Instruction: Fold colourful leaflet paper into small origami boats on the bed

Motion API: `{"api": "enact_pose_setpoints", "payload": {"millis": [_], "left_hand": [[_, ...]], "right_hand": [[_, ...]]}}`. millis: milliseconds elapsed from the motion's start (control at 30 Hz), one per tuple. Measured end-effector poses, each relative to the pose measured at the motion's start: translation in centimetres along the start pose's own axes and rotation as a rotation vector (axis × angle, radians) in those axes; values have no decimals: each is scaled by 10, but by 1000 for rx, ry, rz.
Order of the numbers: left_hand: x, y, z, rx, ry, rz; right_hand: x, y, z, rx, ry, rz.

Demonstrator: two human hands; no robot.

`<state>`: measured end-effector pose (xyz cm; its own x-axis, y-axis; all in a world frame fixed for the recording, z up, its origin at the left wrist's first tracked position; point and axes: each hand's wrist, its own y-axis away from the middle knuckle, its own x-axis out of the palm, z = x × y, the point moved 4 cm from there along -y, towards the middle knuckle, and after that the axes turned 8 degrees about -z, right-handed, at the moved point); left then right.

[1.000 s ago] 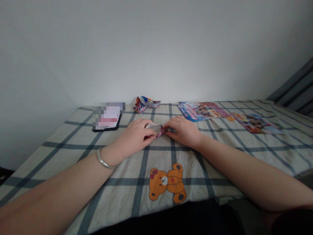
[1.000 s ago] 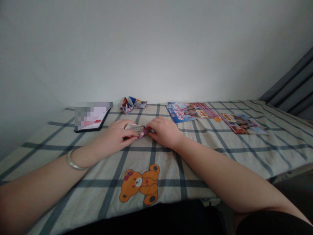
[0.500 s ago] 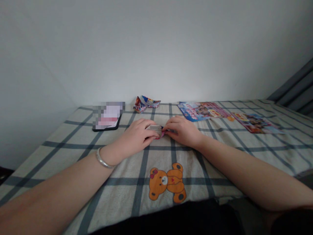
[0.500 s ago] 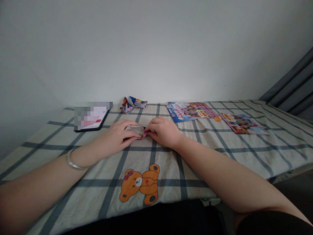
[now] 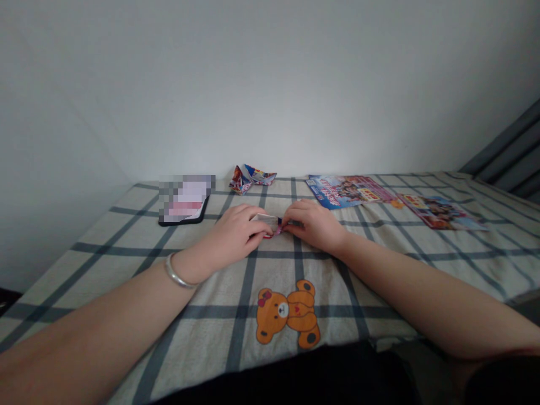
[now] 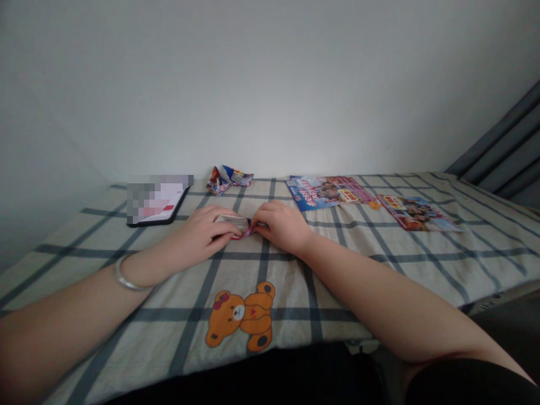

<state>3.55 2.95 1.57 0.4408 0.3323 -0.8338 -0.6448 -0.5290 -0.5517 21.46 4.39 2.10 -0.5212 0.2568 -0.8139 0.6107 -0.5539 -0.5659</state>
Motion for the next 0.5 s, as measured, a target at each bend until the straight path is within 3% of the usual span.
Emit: {"api": "enact_pose_setpoints", "payload": {"millis": [500], "left_hand": [[-1,0,0,-12,24,-16]], "right_hand": [[1,2,-1,-80,44,27]]}}
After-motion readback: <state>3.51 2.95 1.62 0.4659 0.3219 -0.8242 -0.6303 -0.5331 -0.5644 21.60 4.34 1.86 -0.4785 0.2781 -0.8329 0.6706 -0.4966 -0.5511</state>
